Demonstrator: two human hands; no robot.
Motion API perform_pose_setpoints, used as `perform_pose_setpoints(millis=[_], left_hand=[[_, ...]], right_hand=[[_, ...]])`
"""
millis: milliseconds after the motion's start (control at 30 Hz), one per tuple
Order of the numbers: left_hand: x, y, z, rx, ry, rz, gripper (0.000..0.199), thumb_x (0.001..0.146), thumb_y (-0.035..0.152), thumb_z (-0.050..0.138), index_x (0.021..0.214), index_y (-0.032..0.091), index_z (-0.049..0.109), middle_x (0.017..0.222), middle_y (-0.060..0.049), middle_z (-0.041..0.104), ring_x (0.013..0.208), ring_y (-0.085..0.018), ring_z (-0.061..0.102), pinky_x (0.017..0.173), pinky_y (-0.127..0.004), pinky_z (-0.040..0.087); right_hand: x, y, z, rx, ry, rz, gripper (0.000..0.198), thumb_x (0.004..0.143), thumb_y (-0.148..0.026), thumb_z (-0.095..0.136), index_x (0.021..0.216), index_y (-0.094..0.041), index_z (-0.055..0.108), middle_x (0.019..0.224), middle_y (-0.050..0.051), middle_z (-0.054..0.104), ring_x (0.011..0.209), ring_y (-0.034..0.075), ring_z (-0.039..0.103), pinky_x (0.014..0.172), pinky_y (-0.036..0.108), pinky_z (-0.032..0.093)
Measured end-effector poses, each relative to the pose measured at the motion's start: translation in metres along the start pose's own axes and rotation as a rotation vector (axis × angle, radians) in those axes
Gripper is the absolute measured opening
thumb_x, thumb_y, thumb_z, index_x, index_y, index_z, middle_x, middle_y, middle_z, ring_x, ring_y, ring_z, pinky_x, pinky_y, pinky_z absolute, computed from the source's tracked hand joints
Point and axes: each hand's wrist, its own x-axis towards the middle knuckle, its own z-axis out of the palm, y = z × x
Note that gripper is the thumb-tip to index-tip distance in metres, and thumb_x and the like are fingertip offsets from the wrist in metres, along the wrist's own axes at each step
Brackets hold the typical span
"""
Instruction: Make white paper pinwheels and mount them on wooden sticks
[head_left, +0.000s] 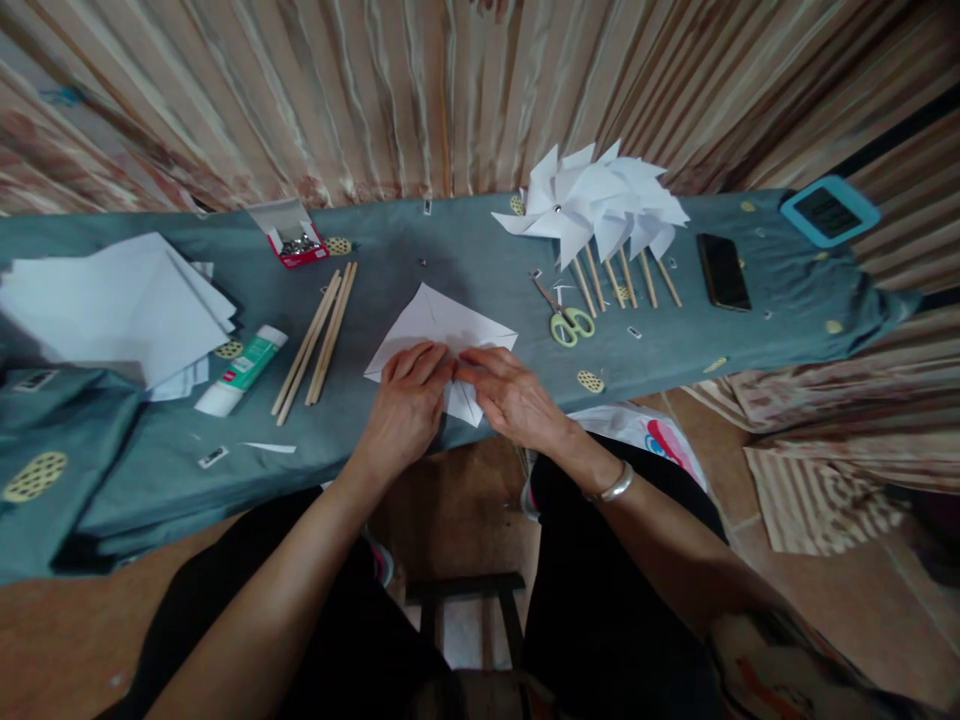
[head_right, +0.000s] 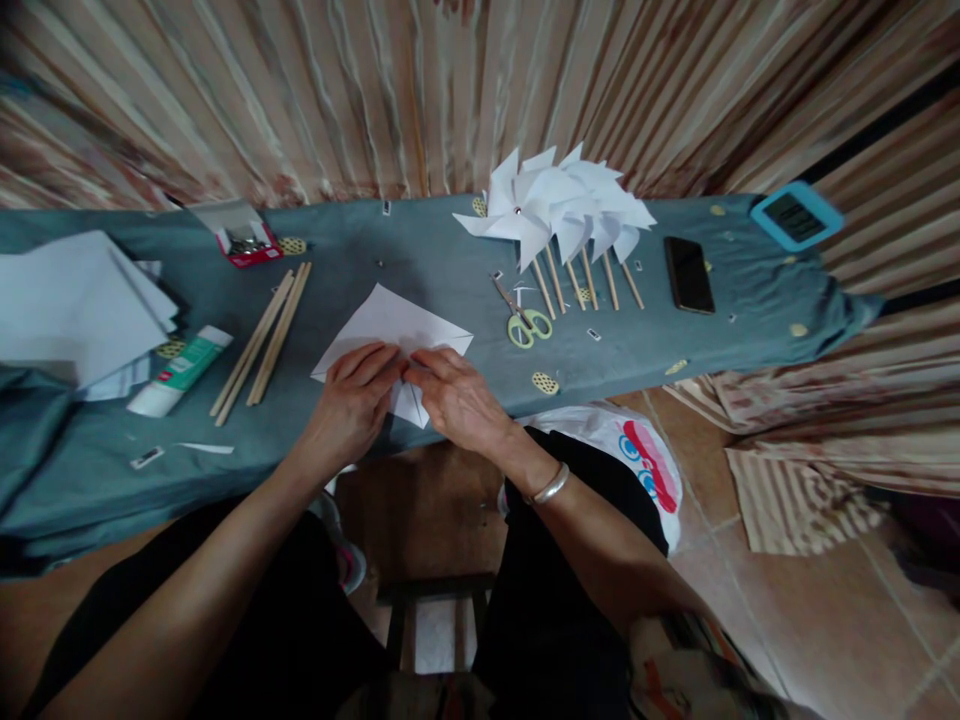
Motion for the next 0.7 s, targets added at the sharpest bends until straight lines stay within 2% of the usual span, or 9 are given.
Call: perform_pose_setpoints(millis=[133, 400, 567, 700], left_hand=[[0.000, 0.001, 0.000, 0.006, -0.004, 0.001, 0.040, 0.091, 0.014, 0.041, 0.125, 0.012, 0.060, 0.135, -0.015, 0.059, 0.131, -0.031, 0.046, 0.109, -0.050, 0.037], [0.000, -0.001, 0.001, 0.015, -0.003, 0.006, 0.039, 0.091, 0.014, 0.041, 0.125, 0.014, 0.061, 0.136, -0.014, 0.058, 0.130, -0.031, 0.046, 0.108, -0.051, 0.038], [0.000, 0.001, 0.000, 0.021, -0.014, 0.011, 0.038, 0.092, 0.015, 0.040, 0.123, 0.012, 0.062, 0.135, -0.014, 0.058, 0.130, -0.031, 0.047, 0.109, -0.050, 0.038], [0.000, 0.001, -0.001, 0.004, -0.019, -0.001, 0.038, 0.090, 0.014, 0.041, 0.122, 0.013, 0.062, 0.136, -0.014, 0.058, 0.130, -0.031, 0.046, 0.110, -0.051, 0.036]], right_hand=[[0.000, 0.000, -0.002, -0.020, -0.027, -0.018, 0.041, 0.085, -0.007, 0.041, 0.118, -0.013, 0.066, 0.132, 0.015, 0.059, 0.122, 0.028, 0.050, 0.108, 0.049, 0.043], [-0.012, -0.004, -0.006, -0.001, -0.045, -0.049, 0.038, 0.088, -0.009, 0.039, 0.112, -0.017, 0.067, 0.134, 0.011, 0.058, 0.124, 0.026, 0.049, 0.105, 0.051, 0.045], [-0.019, -0.009, -0.009, -0.006, -0.059, -0.061, 0.036, 0.089, -0.010, 0.039, 0.109, -0.014, 0.068, 0.132, 0.013, 0.060, 0.123, 0.026, 0.052, 0.105, 0.049, 0.046], [-0.024, -0.011, -0.010, 0.026, -0.076, -0.049, 0.035, 0.088, -0.009, 0.041, 0.107, -0.017, 0.069, 0.132, 0.011, 0.061, 0.124, 0.026, 0.052, 0.105, 0.050, 0.046]])
